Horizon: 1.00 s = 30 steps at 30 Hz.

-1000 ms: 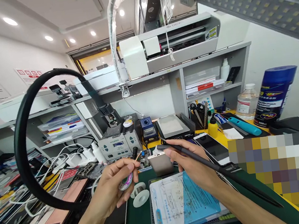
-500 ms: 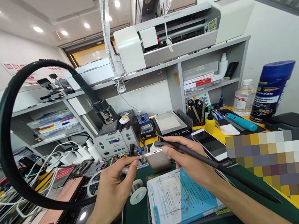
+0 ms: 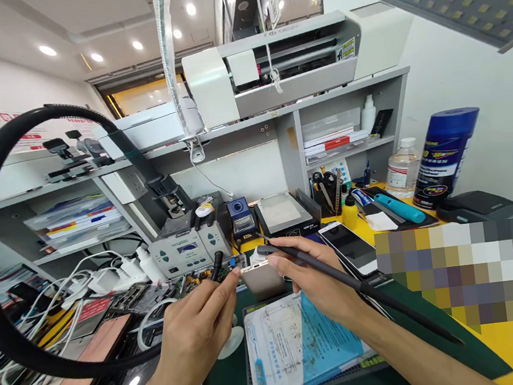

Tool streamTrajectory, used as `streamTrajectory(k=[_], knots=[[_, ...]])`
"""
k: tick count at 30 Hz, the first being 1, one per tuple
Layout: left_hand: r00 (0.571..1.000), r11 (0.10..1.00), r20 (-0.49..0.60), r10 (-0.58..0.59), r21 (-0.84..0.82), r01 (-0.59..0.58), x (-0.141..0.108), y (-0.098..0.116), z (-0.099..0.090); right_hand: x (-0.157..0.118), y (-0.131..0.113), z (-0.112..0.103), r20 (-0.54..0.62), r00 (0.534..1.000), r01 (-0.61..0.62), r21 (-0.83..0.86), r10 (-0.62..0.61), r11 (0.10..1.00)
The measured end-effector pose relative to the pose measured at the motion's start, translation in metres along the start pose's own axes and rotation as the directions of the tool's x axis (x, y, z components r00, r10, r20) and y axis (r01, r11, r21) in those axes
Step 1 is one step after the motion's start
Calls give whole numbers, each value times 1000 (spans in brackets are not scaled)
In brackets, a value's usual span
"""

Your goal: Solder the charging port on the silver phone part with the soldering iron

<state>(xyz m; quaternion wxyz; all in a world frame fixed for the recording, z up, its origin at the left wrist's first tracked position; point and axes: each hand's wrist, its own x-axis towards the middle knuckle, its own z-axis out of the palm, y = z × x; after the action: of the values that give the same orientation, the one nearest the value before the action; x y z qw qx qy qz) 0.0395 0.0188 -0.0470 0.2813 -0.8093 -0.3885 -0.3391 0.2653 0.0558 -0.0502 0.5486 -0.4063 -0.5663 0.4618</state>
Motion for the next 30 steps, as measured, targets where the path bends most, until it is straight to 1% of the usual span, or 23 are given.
streamTrajectory(k=[4,8,22,30], knots=[[999,996,8,41,83,-41,2,0,0,1,0,0,16,1000,-1,12,1,1000],[998,991,31,53,121,-57,2,-1,2,1,0,0,20,1000,-1,27,1,1000],[994,980,48,99,169,-106,3,-3,-2,0,-2,0,18,1000,2,32,-3,999],[990,976,47,136,164,-142,10,-8,-2,0,1,0,29,1000,10,49,-11,999]])
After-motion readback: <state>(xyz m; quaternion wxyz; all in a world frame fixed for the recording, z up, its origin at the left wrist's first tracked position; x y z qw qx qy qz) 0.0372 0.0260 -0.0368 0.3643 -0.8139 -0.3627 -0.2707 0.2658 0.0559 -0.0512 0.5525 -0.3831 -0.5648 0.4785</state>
